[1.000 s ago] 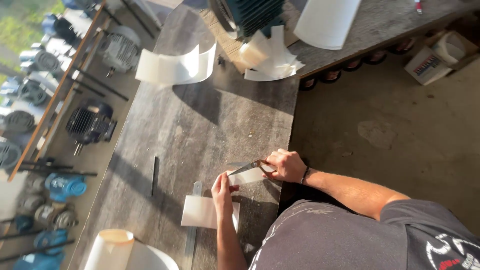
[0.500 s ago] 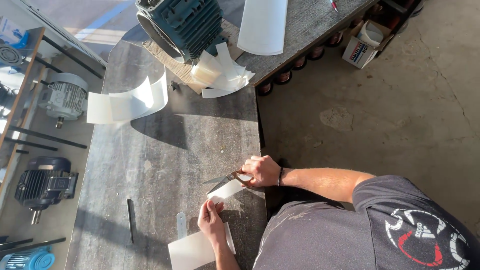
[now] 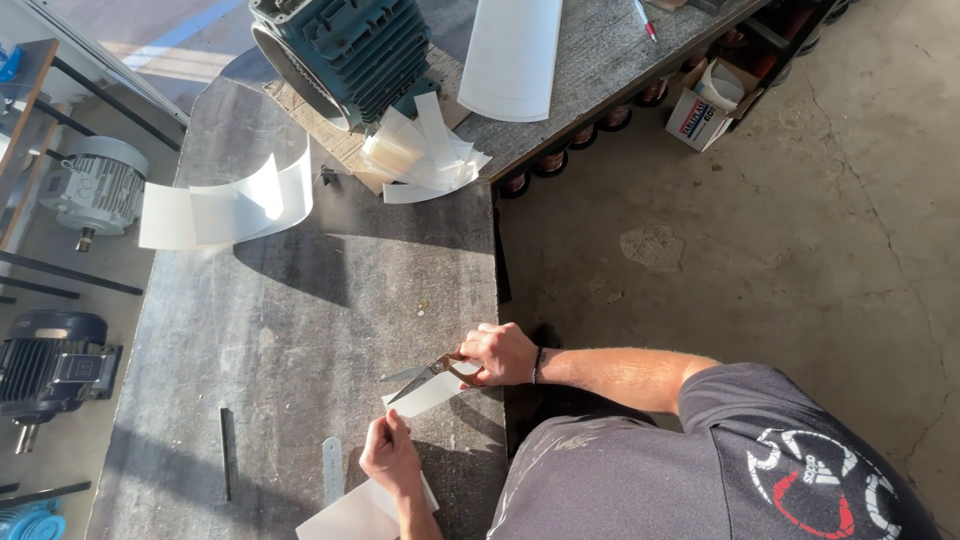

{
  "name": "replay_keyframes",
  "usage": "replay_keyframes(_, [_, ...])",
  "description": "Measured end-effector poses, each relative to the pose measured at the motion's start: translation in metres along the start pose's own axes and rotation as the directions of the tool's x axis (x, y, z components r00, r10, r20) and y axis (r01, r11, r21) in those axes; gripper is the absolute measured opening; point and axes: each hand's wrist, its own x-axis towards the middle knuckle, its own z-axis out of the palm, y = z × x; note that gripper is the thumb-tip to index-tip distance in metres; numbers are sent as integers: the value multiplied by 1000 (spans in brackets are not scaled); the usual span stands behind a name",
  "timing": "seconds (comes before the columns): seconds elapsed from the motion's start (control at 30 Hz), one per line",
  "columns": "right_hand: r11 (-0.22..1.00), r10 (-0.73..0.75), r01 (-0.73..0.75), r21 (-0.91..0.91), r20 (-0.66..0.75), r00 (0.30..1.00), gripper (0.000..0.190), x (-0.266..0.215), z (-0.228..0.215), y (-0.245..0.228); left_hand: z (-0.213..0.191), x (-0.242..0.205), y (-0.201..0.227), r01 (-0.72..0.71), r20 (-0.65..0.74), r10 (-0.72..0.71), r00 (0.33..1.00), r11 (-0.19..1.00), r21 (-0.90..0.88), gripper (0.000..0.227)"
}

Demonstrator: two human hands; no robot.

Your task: The person uses scissors to cut a large sheet of white paper into smaller rectangular pieces. They repeatedly pick up the paper, cut along marked lines, and place the cut pieces onto a pile on the table.

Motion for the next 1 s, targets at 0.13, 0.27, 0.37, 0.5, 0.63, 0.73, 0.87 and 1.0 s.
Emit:
replay_keyframes(0.13, [918, 65, -19, 395, -103, 993, 42, -10, -9, 15, -2, 19, -24, -162, -5, 165, 986, 975, 153, 25])
replay_keyframes(0.27, [352, 379, -178, 919, 34, 925, 24, -43, -2, 51, 2, 69, 31, -186, -14, 193, 981, 962, 201, 22])
replay_keyframes(0.37, [259, 707, -287, 922, 22, 707, 29, -86, 21, 92, 35, 106, 81, -39, -53, 32, 998, 990, -134, 35])
replay_keyframes(0.5, [487, 750, -540, 686, -13, 661, 16, -124, 1, 100, 126, 192, 100, 96, -26, -129, 991, 844, -527, 28])
replay_keyframes(0.63, [443, 830, -820, 362, 179, 528, 37, -161, 4, 93, 194, 246, 140, 351, 319, -198, 927, 757, -551, 46])
replay_keyframes(0.73, [380, 825, -789, 483, 209, 525, 29, -168, 0, 79, 230, 255, 112, 137, 439, -61, 896, 980, -144, 42])
replay_keyframes(0.87, [491, 724, -667, 560, 164, 670, 22, -131, -9, 71, 145, 185, 113, -161, 463, 189, 866, 982, -99, 37])
replay_keyframes(1.0, [575, 574, -577, 580, 216, 790, 20, -107, -15, 76, 24, 102, 88, -143, 297, 119, 947, 988, 61, 23])
